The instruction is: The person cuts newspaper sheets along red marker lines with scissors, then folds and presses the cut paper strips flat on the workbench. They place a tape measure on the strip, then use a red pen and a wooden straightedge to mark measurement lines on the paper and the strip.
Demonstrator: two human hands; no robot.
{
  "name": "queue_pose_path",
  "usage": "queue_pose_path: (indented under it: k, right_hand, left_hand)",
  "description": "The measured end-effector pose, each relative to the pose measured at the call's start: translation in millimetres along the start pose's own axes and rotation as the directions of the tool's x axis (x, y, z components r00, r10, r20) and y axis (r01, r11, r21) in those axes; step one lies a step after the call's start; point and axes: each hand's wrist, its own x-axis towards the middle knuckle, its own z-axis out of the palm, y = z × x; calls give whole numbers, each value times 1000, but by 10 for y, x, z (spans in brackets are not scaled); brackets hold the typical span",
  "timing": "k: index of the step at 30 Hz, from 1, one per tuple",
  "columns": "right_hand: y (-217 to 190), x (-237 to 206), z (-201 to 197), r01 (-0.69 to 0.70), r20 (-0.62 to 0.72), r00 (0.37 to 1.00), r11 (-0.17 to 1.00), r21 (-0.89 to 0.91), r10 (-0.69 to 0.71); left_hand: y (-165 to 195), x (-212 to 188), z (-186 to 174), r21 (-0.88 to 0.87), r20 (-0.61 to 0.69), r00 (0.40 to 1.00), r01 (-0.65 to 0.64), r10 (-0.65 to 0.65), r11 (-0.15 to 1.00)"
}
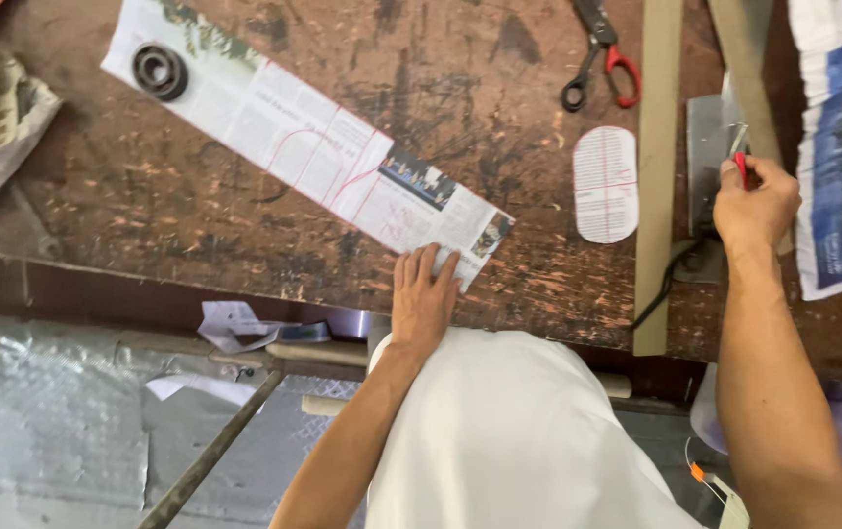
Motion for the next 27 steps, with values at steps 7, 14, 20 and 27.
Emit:
queue_pose_path:
  k: [7,14,20,27]
  right_hand:
    - [147,177,-235,21,-74,997,994,-104,-29]
    - [217,366,-229,258,-7,961,902,-345,-277]
    - [8,361,-45,205,-81,969,944,-260,-233]
    - [-214,439,-9,7,266,959,936,-351,93]
  left_hand:
    - [35,23,-18,15,4,1000,-5,5,1000]
    - [25,29,-31,31,47,999,-21,20,999]
    - [29,27,-29,8,47,999,-11,10,1000]
    - [66,9,-55,-66,-1,1000,8,-9,998]
